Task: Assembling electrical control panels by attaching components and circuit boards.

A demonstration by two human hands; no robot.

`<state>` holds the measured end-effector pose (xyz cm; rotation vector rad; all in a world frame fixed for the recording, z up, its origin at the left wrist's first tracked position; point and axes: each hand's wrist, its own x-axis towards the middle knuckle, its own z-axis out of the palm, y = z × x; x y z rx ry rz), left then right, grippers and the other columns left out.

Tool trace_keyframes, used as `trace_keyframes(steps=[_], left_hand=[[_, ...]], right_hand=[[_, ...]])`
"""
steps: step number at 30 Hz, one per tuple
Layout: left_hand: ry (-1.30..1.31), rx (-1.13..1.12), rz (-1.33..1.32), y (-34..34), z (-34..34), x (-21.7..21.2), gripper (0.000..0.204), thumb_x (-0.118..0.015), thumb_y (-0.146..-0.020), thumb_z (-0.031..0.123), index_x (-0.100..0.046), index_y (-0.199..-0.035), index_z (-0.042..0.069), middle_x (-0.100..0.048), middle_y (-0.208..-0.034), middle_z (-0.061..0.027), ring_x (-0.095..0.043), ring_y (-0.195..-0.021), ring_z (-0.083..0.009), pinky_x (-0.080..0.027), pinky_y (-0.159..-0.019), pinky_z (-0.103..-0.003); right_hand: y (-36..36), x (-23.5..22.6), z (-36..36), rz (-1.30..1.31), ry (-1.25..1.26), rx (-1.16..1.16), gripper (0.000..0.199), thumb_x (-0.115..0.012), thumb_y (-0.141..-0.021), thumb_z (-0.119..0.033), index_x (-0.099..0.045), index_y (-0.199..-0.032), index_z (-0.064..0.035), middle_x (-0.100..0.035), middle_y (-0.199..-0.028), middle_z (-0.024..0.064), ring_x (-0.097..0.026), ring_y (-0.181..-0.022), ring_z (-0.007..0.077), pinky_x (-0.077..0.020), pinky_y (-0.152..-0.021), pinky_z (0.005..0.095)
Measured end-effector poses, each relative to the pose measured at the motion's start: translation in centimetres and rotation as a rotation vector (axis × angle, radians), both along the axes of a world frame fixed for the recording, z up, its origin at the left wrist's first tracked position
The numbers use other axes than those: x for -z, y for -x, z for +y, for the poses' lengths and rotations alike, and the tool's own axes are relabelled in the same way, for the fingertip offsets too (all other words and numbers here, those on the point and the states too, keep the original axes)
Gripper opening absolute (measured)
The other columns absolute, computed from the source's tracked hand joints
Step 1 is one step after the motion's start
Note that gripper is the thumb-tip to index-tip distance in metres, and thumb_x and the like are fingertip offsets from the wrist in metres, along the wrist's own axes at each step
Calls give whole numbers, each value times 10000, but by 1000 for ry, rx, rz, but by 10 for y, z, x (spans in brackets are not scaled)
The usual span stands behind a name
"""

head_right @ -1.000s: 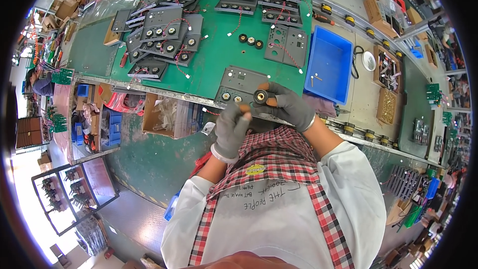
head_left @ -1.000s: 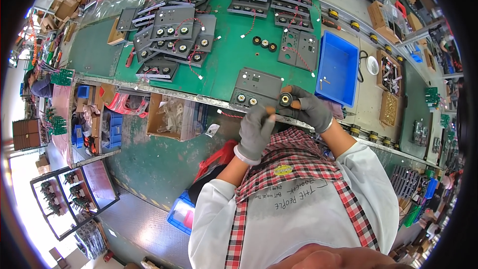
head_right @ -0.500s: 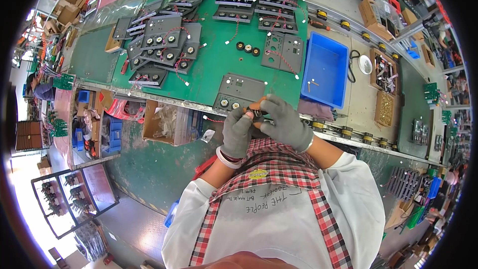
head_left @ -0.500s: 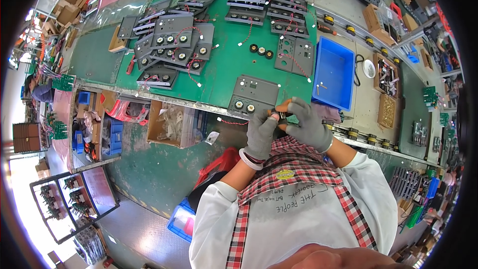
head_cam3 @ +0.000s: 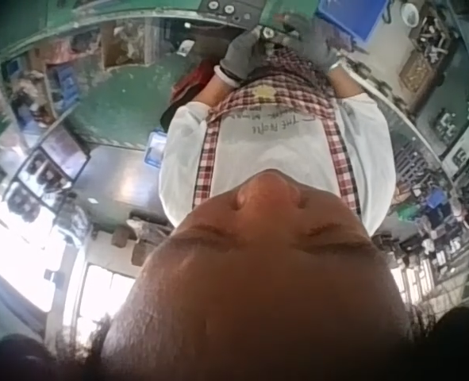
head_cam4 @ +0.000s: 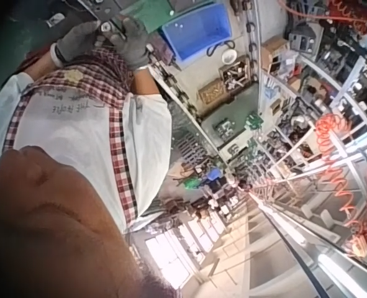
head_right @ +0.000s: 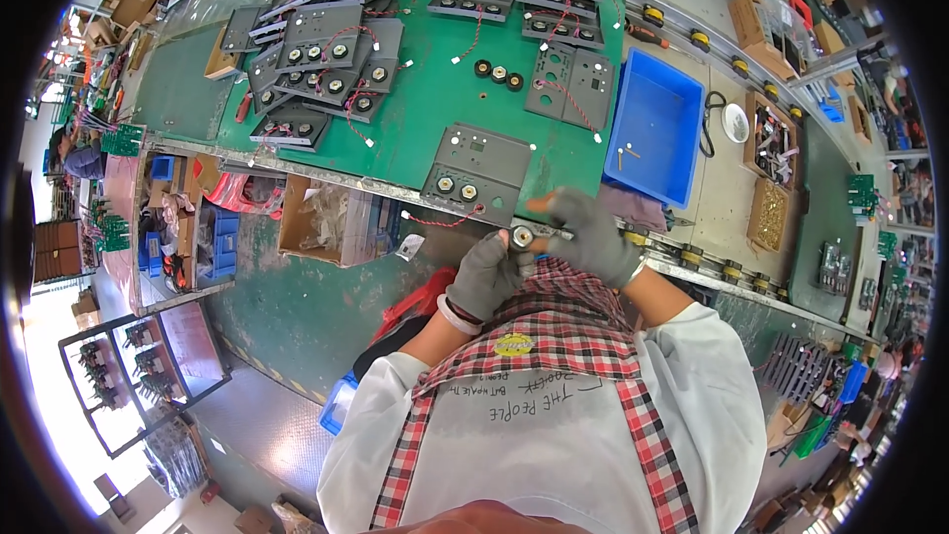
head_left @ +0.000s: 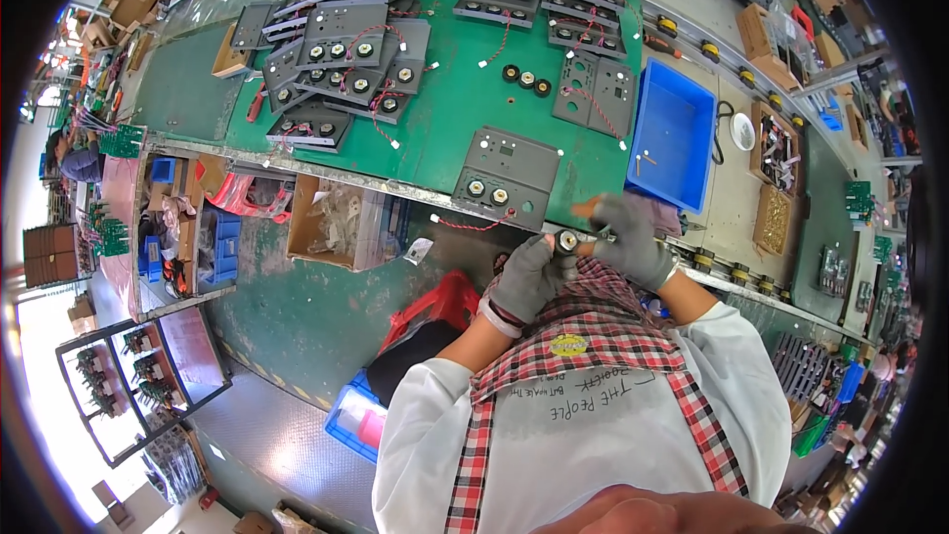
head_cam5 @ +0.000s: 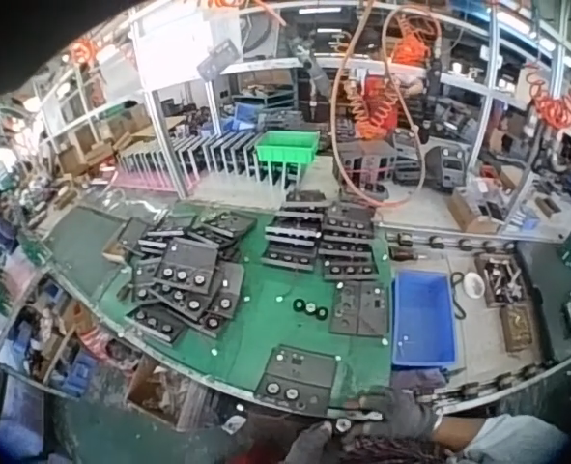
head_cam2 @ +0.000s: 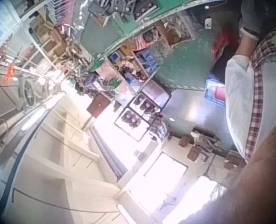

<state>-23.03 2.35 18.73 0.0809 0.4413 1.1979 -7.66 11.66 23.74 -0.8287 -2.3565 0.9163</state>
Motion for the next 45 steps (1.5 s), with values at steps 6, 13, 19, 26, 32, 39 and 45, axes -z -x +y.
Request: trace_keyframes(steps=[6,13,19,26,32,39,45], left_hand=[[-6,17,-58,-2,-5,22,376,-462,-884,325,-480,-1092,12,-561,-902,-56,-539,-759,-128,-447,-689,-264],[52,12,-115,0,-8,29,345,-433,-892,285,-473,-1099,12,-552,-914,-61,-522,-758,-136,-437,-690,-259],[20,-70,-55,3,-6,19,326,-394,-904,253,-478,-1100,6,-551,-955,-60,-525,-811,-139,-433,-725,-258],[-69,-41,-51,6,-7,30,335,-410,-904,254,-467,-1117,2,-556,-996,-67,-542,-877,-149,-440,-738,-251],[26,-56,-148,7,-6,21,327,-446,-896,260,-472,-1116,20,-556,-951,-59,-525,-779,-144,-452,-681,-261],[56,-38,-164,8,-10,36,326,-425,-903,262,-463,-1126,28,-551,-954,-60,-525,-761,-149,-458,-675,-266],[110,2,-272,15,0,30,295,-411,-907,222,-457,-1133,38,-533,-907,-43,-497,-721,-127,-436,-654,-263]], right_hand=[[9,9,-4,-70,-129,-163,319,-595,-676,-165,-593,-994,-141,-534,-848,56,-537,-742,247,-455,-610,335],[12,6,-4,-105,-134,-305,360,-538,-690,-90,-541,-1048,-128,-531,-1026,68,-545,-868,260,-487,-698,348],[19,14,-9,-102,-52,-166,319,-553,-697,-116,-544,-1015,-122,-524,-1009,82,-542,-863,275,-483,-682,363],[18,5,-6,-302,-85,-184,266,-570,-714,-199,-567,-971,-132,-501,-886,80,-522,-781,270,-451,-614,369],[19,16,-6,-122,-195,-178,259,-547,-724,-184,-540,-967,-95,-502,-893,91,-528,-777,286,-458,-618,387],[23,14,-5,-163,-182,-264,230,-526,-744,-155,-535,-964,-87,-525,-961,96,-544,-805,281,-475,-618,361],[28,16,3,-75,-127,-277,233,-503,-761,-171,-545,-966,-71,-534,-939,117,-539,-814,299,-467,-670,372]])
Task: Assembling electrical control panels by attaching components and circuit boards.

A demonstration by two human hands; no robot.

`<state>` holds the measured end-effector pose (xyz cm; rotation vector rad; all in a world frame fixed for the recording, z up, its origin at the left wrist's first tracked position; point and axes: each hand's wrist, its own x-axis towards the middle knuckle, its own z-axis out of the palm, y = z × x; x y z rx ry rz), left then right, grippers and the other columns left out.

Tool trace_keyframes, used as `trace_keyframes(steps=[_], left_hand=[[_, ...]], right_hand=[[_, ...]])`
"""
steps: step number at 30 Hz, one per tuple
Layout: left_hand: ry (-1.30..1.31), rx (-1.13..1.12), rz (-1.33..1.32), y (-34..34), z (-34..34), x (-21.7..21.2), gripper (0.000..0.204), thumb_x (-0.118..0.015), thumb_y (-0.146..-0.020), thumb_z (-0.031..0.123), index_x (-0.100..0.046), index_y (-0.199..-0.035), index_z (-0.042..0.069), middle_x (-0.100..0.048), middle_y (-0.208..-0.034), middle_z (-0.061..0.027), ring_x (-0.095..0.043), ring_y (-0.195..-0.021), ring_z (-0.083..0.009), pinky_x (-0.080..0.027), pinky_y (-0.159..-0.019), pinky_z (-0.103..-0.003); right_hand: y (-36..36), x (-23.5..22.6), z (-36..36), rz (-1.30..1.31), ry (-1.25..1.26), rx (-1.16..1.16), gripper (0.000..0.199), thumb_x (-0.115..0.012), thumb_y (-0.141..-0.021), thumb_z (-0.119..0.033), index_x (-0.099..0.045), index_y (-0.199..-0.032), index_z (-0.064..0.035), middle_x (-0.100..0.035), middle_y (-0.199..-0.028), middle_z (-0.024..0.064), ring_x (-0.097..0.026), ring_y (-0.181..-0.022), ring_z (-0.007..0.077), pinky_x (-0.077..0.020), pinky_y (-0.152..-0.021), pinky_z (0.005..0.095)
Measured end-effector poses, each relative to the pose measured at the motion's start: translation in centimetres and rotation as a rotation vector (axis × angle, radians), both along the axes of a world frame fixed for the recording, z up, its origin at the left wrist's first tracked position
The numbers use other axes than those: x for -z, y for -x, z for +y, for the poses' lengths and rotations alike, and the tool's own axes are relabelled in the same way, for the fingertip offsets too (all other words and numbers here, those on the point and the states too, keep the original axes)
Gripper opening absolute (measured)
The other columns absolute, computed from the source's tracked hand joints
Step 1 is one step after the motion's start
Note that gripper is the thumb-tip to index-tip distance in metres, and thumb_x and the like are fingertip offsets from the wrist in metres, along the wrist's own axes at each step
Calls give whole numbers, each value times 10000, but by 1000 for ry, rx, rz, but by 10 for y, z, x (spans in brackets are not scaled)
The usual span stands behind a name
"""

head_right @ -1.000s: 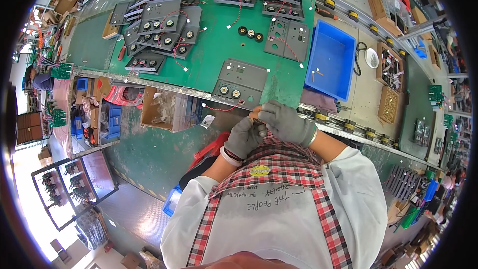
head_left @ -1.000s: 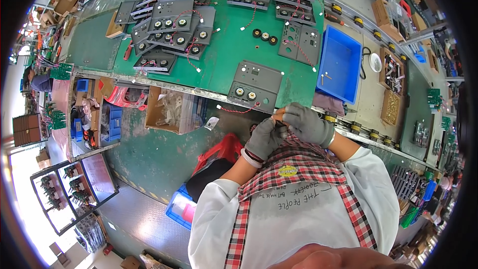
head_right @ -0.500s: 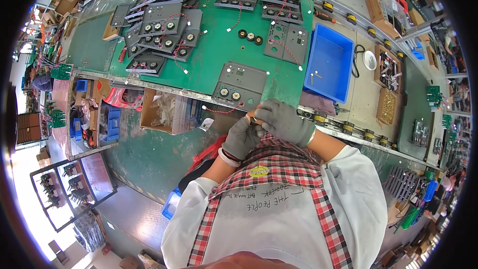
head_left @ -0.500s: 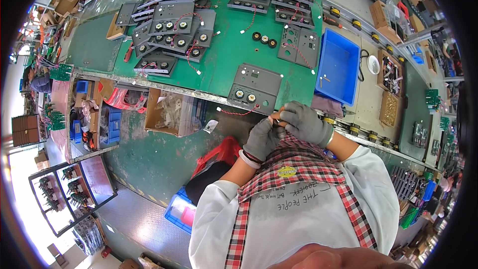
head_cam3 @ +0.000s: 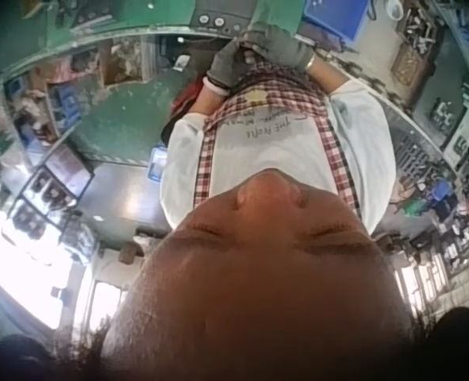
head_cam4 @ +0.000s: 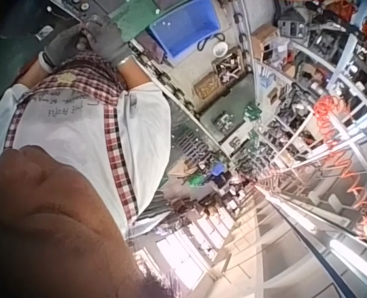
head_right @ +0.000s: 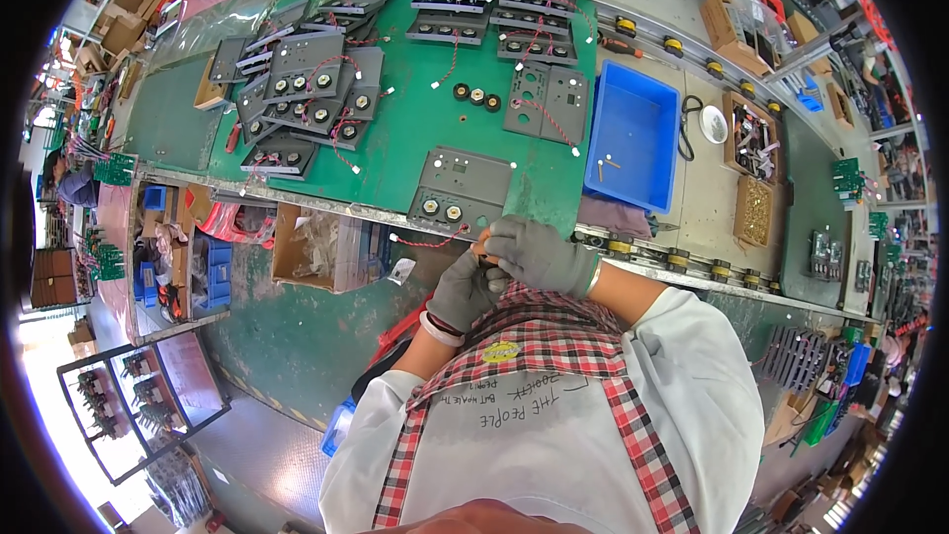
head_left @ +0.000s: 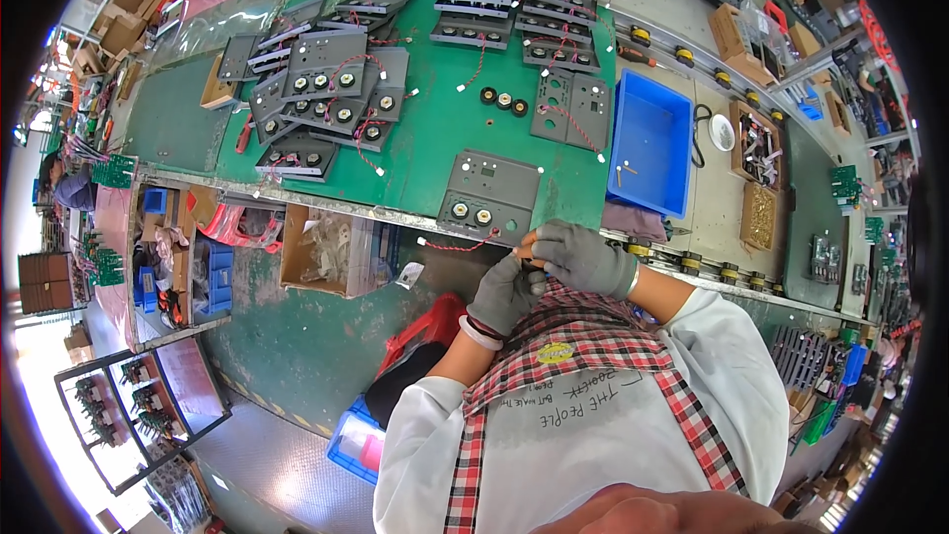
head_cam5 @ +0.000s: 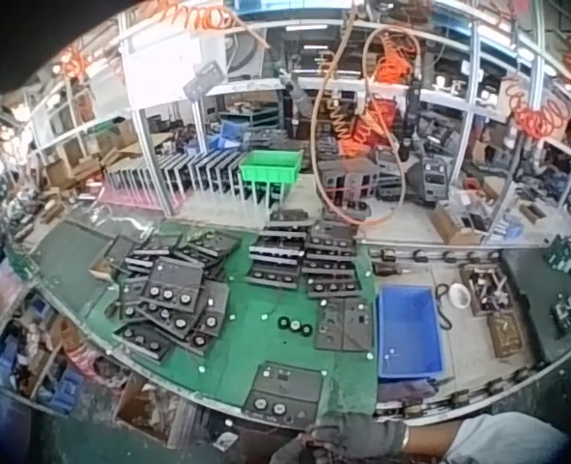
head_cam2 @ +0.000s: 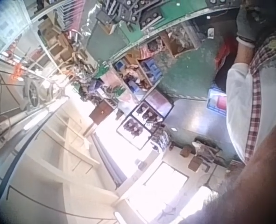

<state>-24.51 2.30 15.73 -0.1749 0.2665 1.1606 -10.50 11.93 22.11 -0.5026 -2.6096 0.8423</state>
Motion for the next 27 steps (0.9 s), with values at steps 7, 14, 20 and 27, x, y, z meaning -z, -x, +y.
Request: trace_keyframes(steps=[7,14,20,27], left_hand=[[-128,-49,150,-1,5,-4,335,-392,-919,240,-433,-1176,29,-541,-942,-49,-509,-722,-138,-438,-647,-258],[-24,-76,175,-4,-2,-17,324,-429,-906,262,-445,-1174,81,-530,-945,-4,-490,-749,-115,-404,-647,-251],[-1,-211,144,-2,-1,16,320,-450,-898,271,-468,-1134,57,-530,-927,-23,-503,-770,-133,-419,-678,-272],[198,-112,248,17,-26,107,234,-501,-870,241,-548,-985,42,-613,-901,-103,-586,-718,-170,-472,-625,-303]], right_hand=[[-4,9,6,45,-41,24,301,-487,-789,-232,-543,-1057,-106,-532,-992,121,-541,-845,321,-447,-730,406],[-2,1,-5,-137,138,35,292,-518,-760,-247,-588,-993,-84,-568,-1010,127,-532,-926,306,-443,-795,393],[8,16,-3,-24,-47,165,283,-567,-763,-241,-585,-997,-83,-581,-990,104,-530,-963,309,-446,-800,384],[27,95,88,11,245,281,220,-573,-775,-242,-595,-913,-71,-611,-960,105,-529,-960,282,-428,-832,364]])
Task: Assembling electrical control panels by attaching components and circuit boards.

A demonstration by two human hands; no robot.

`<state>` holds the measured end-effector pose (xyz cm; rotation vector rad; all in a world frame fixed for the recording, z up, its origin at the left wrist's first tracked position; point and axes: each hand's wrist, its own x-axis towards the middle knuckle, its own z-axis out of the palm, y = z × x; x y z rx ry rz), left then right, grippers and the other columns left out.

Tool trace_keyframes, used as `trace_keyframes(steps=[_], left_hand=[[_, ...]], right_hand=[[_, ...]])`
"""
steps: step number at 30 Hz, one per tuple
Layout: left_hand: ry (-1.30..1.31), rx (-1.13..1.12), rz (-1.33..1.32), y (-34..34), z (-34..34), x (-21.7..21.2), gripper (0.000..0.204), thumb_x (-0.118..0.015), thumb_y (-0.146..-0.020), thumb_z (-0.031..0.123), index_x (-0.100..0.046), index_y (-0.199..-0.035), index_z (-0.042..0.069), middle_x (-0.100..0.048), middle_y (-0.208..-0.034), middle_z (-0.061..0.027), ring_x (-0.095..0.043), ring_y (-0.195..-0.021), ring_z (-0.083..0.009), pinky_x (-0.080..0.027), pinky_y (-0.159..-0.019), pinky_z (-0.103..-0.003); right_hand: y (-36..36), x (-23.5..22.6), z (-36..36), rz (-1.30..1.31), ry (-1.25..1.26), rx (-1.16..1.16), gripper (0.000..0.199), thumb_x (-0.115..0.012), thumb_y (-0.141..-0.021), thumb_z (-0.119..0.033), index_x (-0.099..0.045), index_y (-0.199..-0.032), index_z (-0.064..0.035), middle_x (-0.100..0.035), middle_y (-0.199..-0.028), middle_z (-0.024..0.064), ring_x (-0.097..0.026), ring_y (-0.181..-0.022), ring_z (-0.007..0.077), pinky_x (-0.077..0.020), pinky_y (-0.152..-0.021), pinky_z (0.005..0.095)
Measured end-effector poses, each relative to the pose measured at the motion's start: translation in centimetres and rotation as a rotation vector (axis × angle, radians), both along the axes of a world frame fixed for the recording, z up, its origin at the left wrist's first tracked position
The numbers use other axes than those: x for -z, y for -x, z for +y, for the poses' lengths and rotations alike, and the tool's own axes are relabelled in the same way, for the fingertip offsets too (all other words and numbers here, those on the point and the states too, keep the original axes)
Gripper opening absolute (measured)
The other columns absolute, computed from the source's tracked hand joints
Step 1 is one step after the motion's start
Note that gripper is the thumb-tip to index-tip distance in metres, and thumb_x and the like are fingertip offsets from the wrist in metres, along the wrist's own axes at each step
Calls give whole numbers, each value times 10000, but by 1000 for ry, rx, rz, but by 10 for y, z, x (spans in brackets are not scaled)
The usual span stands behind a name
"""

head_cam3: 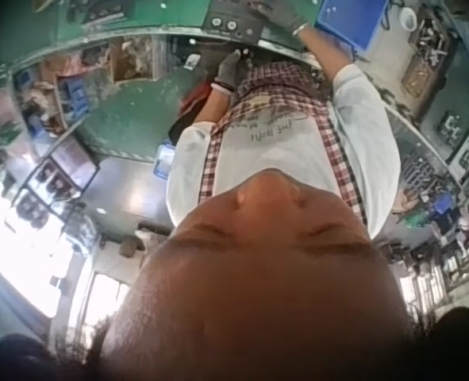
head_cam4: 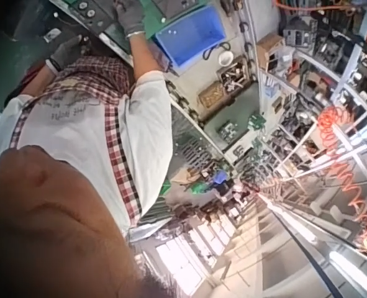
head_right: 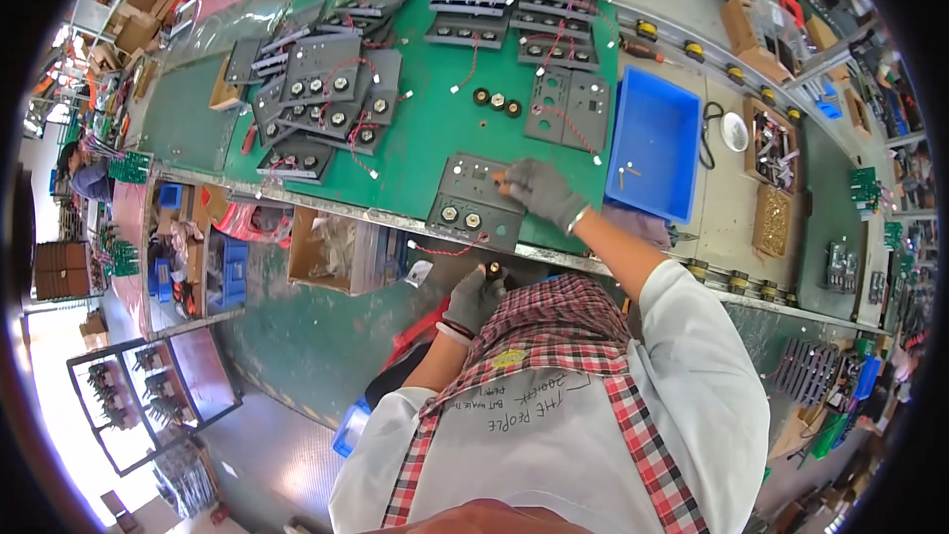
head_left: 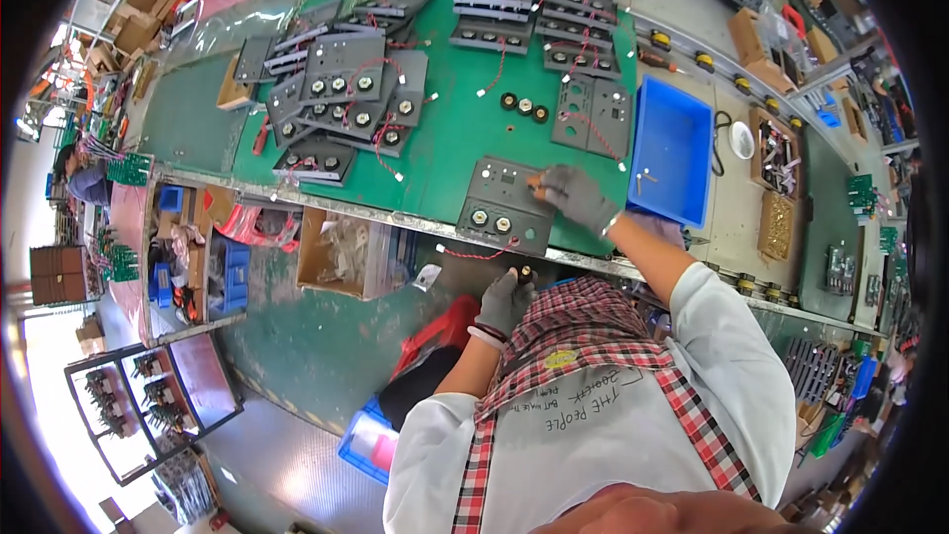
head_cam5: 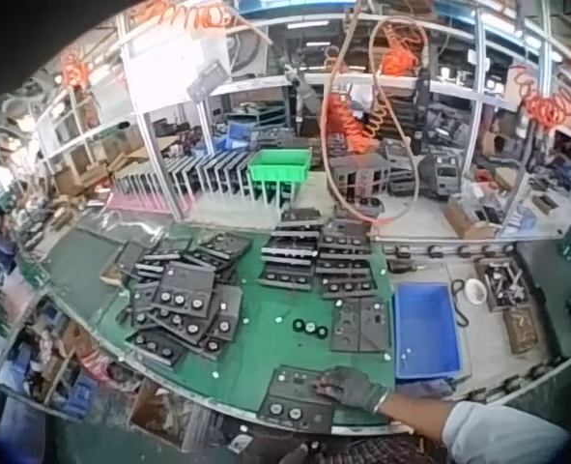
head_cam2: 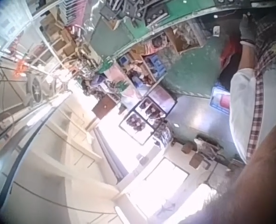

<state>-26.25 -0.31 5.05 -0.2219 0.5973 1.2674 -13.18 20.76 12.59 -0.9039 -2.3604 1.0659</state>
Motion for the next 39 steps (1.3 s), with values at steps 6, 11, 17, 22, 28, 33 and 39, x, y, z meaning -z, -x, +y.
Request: trace_keyframes(steps=[6,11,17,22,28,33,39], left_hand=[[92,-123,5,-7,4,33,267,-517,-856,239,-517,-1060,66,-601,-960,-64,-581,-821,-166,-464,-616,-272],[53,-131,-66,-6,2,38,294,-473,-866,208,-488,-1106,40,-572,-1012,-96,-562,-848,-156,-455,-581,-230],[69,-77,-91,5,-1,30,194,-526,-834,234,-531,-967,93,-583,-851,-27,-536,-681,-131,-414,-536,-271],[50,-71,91,7,-1,33,246,-533,-831,232,-514,-1021,77,-583,-932,-49,-562,-767,-164,-445,-560,-280],[-26,-53,193,10,-4,30,354,-553,-815,238,-478,-1105,51,-560,-1030,-88,-563,-870,-212,-475,-658,-319],[-143,-16,83,13,14,-41,508,-626,-763,275,-440,-1172,37,-514,-1112,-99,-513,-1006,-218,-430,-850,-381],[-208,27,230,20,18,-15,501,-631,-764,269,-442,-1176,55,-488,-1181,-70,-477,-1082,-228,-359,-937,-431]], right_hand=[[17,48,-15,-207,-360,-85,188,-565,-763,-233,-599,-920,-135,-605,-971,22,-520,-990,205,-357,-913,374],[19,45,-56,-115,-431,-10,211,-607,-684,-212,-572,-870,-118,-588,-976,35,-511,-984,209,-335,-939,402],[12,50,-57,-93,-495,-36,233,-590,-689,-226,-557,-895,-120,-583,-991,32,-511,-967,204,-345,-936,415],[11,53,-60,-106,-497,-17,237,-582,-698,-227,-558,-905,-113,-584,-1000,29,-511,-966,200,-341,-947,415],[13,55,-60,-146,-492,-55,297,-542,-749,-220,-560,-1043,-180,-554,-1033,-37,-474,-991,142,-297,-973,380],[8,58,-56,-174,-482,-45,279,-530,-759,-236,-562,-1032,-191,-552,-1043,-37,-476,-996,144,-281,-984,390],[9,30,-75,-119,-418,9,204,-532,-733,-254,-601,-897,-156,-586,-1001,-3,-508,-955,173,-246,-1023,400]])
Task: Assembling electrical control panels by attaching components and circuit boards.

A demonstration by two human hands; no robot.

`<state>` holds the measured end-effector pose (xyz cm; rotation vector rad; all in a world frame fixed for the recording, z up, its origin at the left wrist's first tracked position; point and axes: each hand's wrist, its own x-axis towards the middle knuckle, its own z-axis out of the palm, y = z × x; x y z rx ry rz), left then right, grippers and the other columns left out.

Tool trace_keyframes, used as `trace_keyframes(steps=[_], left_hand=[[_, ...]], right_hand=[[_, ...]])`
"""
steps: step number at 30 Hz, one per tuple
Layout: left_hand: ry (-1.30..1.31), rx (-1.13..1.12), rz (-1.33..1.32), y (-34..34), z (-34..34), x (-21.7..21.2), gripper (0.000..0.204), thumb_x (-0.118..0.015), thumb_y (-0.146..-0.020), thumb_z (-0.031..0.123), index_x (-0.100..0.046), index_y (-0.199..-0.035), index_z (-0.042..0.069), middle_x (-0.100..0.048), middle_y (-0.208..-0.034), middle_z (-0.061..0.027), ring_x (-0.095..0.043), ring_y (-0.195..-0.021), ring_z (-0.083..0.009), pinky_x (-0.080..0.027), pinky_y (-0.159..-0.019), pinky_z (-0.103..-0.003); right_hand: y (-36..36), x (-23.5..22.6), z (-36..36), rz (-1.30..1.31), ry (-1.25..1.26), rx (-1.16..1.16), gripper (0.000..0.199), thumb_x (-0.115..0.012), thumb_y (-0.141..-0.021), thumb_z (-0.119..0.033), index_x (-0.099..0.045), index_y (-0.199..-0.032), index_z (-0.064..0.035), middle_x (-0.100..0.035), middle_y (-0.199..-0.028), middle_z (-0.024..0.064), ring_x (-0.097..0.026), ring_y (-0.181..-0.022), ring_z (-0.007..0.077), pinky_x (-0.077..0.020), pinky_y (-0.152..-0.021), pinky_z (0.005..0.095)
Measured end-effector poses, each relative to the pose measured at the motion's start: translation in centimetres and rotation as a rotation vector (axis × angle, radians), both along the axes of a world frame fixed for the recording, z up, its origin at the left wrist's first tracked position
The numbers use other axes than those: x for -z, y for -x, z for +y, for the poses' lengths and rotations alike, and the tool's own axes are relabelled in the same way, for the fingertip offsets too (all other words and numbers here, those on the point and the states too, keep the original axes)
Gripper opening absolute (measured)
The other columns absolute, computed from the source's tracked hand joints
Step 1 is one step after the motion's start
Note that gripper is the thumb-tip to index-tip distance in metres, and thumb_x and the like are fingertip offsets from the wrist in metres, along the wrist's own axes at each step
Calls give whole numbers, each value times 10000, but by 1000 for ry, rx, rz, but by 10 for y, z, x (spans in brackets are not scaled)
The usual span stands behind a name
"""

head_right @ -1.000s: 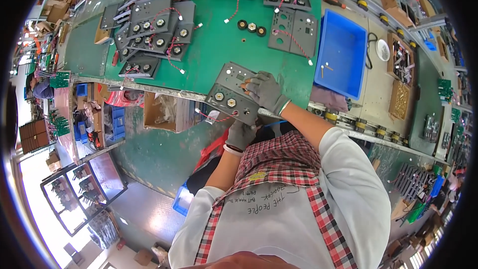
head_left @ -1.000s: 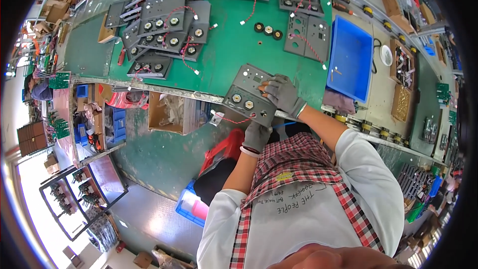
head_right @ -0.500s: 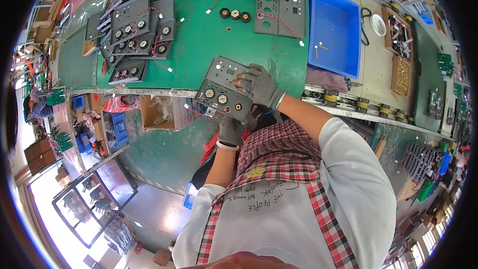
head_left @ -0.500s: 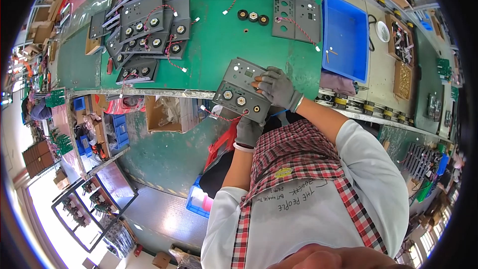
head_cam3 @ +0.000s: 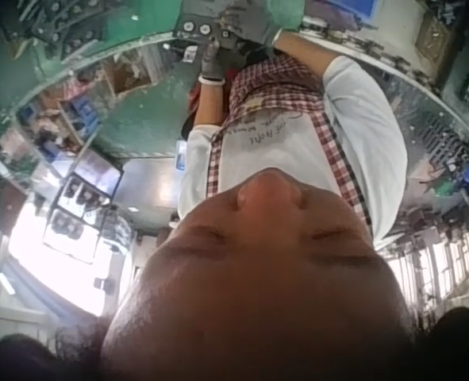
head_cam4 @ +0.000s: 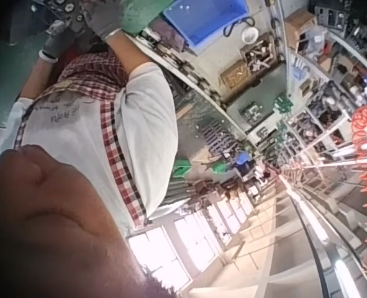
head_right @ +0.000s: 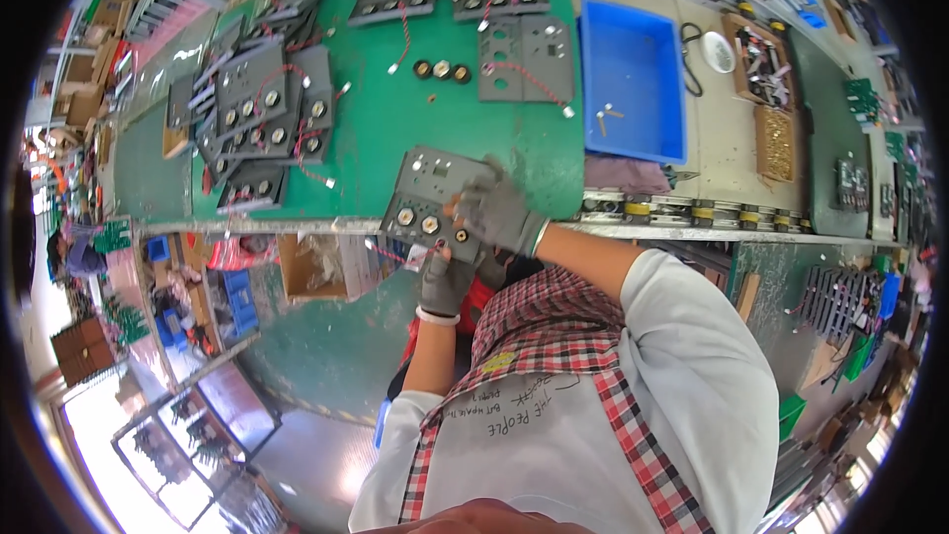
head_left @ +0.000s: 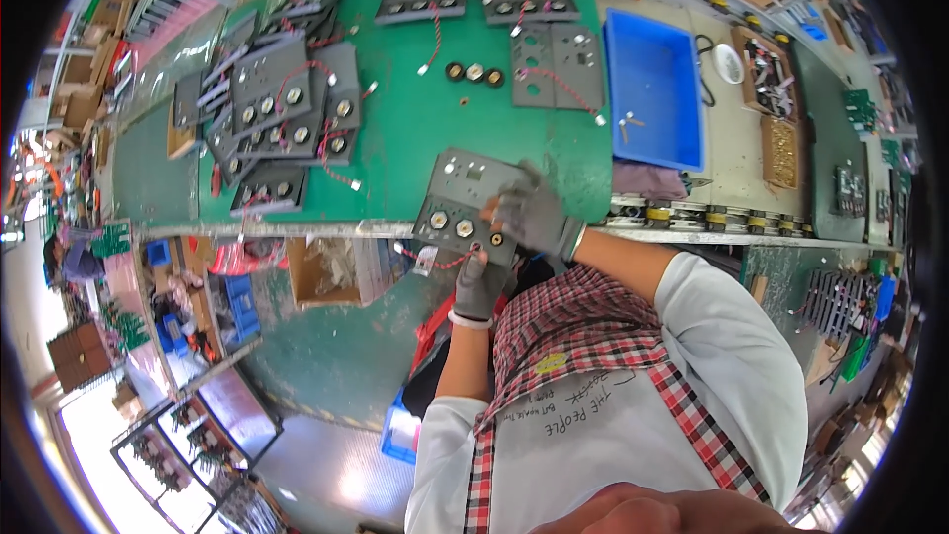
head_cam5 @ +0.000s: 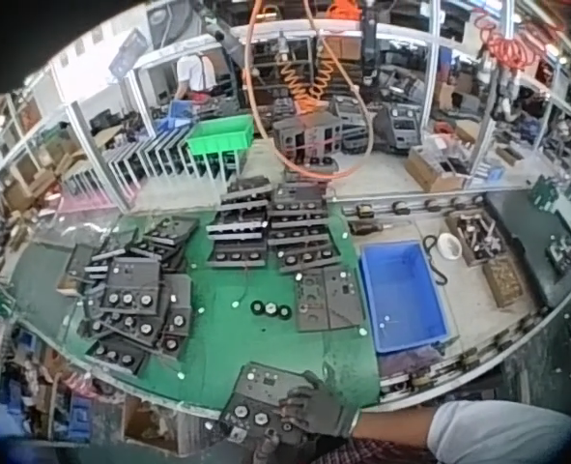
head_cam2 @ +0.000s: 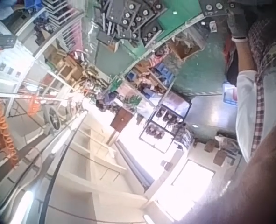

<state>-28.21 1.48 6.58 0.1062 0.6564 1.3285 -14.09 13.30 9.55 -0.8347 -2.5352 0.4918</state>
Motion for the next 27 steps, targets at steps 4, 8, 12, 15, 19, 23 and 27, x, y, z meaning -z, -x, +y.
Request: trace_keyframes(steps=[4,8,12,15,19,23,27], left_hand=[[-5,66,-109,-2,-4,14,475,-637,-762,278,-465,-1140,47,-493,-1164,-73,-476,-1076,-218,-344,-952,-417],[10,51,1,-5,0,-2,473,-626,-752,326,-491,-1087,20,-550,-1028,-96,-558,-913,-235,-466,-751,-382],[31,60,-94,-6,-2,6,429,-620,-778,262,-485,-1110,26,-549,-1064,-101,-542,-975,-243,-450,-828,-406],[45,54,-113,-1,-4,5,470,-628,-771,252,-462,-1151,31,-523,-1133,-105,-517,-1033,-252,-413,-896,-406],[84,56,-79,-5,-2,1,548,-626,-772,254,-398,-1219,31,-477,-1196,-105,-470,-1102,-250,-363,-957,-415],[83,59,-104,-7,0,2,544,-629,-771,260,-410,-1212,29,-478,-1197,-106,-473,-1099,-246,-354,-965,-412],[24,87,-147,-15,6,-6,492,-635,-774,289,-455,-1176,70,-501,-1179,-66,-464,-1109,-219,-363,-951,-400]], right_hand=[[2,16,-23,-326,296,-85,194,-504,-754,-274,-611,-883,-176,-587,-993,-25,-489,-984,159,-203,-1042,400],[-3,19,-15,-169,203,-141,226,-544,-737,-306,-640,-927,-232,-585,-987,-65,-421,-1069,160,-232,-1005,400],[2,-2,-9,-416,136,-209,261,-560,-734,-315,-620,-978,-244,-554,-1008,-44,-388,-1097,196,-276,-977,384],[4,-11,-18,-351,177,-68,259,-572,-734,-332,-615,-970,-236,-530,-1047,-15,-407,-1075,214,-316,-940,378],[11,-18,-15,-510,304,-73,296,-581,-729,-361,-609,-977,-202,-533,-1018,13,-453,-1033,222,-349,-897,363],[9,-23,-9,-530,298,-73,300,-568,-739,-361,-607,-979,-186,-550,-990,18,-470,-1010,223,-352,-888,361],[1,-14,-3,-444,241,-140,265,-545,-752,-340,-626,-947,-181,-566,-983,20,-496,-974,224,-372,-861,355]])
